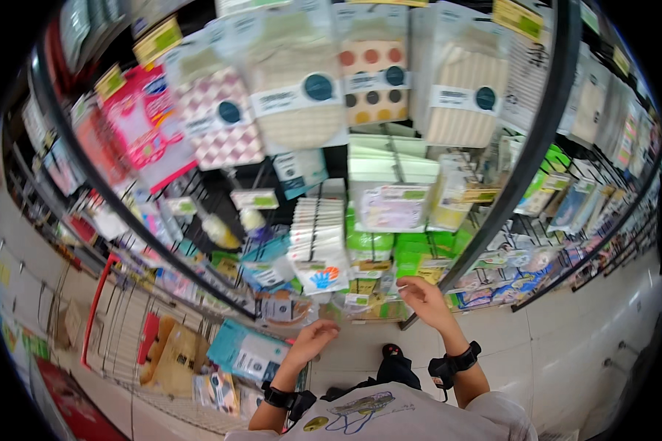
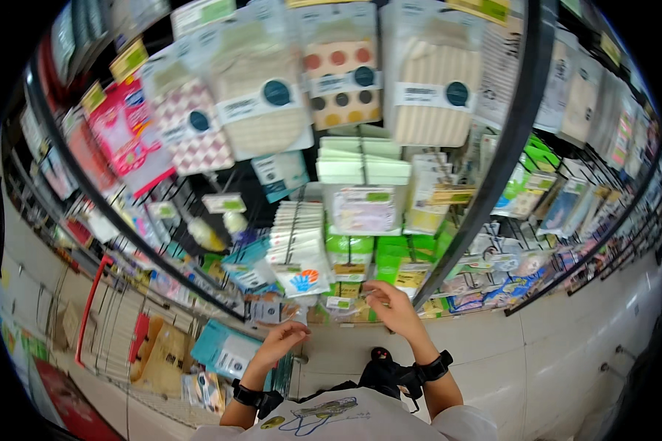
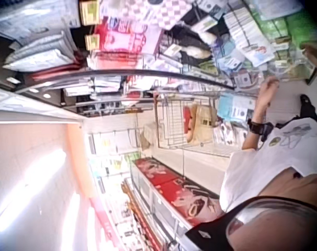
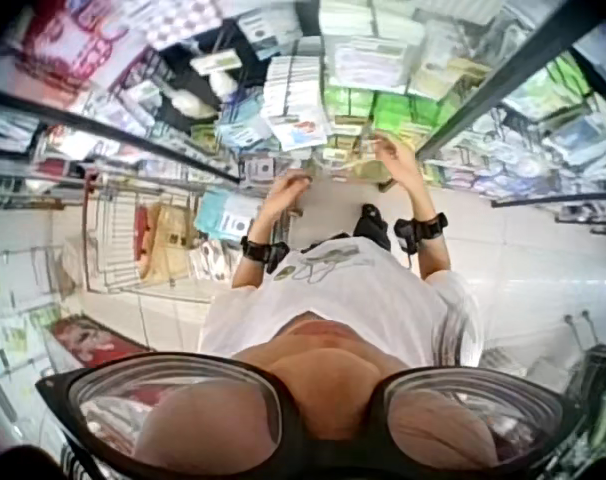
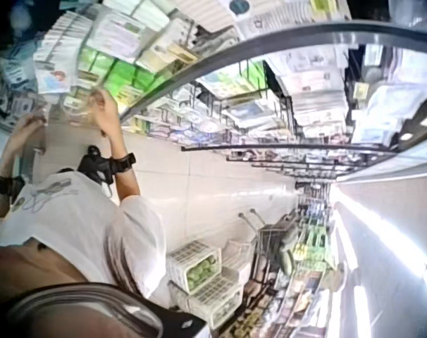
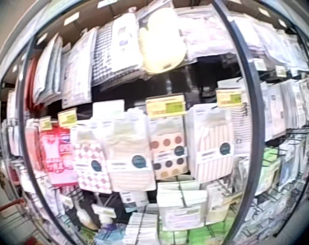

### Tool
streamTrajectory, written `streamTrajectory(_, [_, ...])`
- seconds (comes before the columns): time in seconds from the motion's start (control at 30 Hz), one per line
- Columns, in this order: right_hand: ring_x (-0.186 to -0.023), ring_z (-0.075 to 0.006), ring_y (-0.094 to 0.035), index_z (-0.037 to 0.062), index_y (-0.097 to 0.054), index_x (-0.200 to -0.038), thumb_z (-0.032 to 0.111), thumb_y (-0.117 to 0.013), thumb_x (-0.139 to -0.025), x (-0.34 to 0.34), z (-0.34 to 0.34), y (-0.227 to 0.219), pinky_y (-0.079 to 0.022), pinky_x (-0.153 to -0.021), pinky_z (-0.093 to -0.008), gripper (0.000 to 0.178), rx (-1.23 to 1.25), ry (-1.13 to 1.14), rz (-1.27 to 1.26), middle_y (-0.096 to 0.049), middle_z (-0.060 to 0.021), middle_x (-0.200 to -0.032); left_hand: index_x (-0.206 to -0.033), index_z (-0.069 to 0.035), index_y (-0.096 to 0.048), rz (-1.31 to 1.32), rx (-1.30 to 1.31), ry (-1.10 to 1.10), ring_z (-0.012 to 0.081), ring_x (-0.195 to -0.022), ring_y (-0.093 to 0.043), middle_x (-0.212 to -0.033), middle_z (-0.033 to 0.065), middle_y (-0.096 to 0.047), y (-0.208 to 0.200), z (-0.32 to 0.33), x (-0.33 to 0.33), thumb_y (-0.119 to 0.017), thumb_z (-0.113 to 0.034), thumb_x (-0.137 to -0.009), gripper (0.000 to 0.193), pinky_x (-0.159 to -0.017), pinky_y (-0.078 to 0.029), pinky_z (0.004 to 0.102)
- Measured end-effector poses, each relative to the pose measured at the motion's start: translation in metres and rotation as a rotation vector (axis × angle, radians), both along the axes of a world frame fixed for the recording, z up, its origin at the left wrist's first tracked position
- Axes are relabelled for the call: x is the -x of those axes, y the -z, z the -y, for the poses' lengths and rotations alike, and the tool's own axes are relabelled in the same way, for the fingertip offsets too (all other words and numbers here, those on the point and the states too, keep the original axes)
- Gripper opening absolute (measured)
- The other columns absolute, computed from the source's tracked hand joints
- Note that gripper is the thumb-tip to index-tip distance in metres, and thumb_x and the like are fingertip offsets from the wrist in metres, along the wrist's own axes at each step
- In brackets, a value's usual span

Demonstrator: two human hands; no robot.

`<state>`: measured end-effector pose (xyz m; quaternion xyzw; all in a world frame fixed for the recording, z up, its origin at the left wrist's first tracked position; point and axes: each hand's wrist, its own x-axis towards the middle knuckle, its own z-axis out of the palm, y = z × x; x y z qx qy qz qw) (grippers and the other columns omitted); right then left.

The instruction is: The person selects several bath towels and a package of gloves from supermarket shelves and places them into a shopping cart.

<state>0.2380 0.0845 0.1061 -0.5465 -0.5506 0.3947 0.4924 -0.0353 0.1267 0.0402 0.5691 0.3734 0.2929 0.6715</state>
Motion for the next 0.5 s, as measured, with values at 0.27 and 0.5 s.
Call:
streamTrajectory(0.27, [-0.107,-0.02,-0.046,-0.0003,-0.048,-0.108,-0.002,-0.048,-0.078,-0.087,-0.014,-0.076,-0.038,-0.087,-0.0295,0.03,-0.51,0.299,-0.048,-0.045,-0.014,-0.117,-0.093,0.0,-0.054,0.027,-0.197,0.148,0.0122,-0.084,-0.054,-0.089,0.0059,-0.058,-0.08,-0.041,-0.106,-0.052,-0.007,-0.082,0.013,-0.074,-0.043,0.0243])
streamTrajectory(0.5, [-0.122,-0.0349,-0.025,0.0043,-0.041,-0.114,0.005,-0.052,-0.074,-0.119,-0.074,-0.131,-0.026,-0.096,-0.0398,0.041,-0.7,0.461,0.19,-0.023,-0.0246,-0.13,-0.098,-0.001,-0.054,0.003,-0.559,0.087,0.0129,-0.085,-0.055,-0.092,0.006,-0.059,-0.151,-0.05,-0.167,-0.057,-0.009,-0.079,0.021,-0.077,-0.043,0.0267])
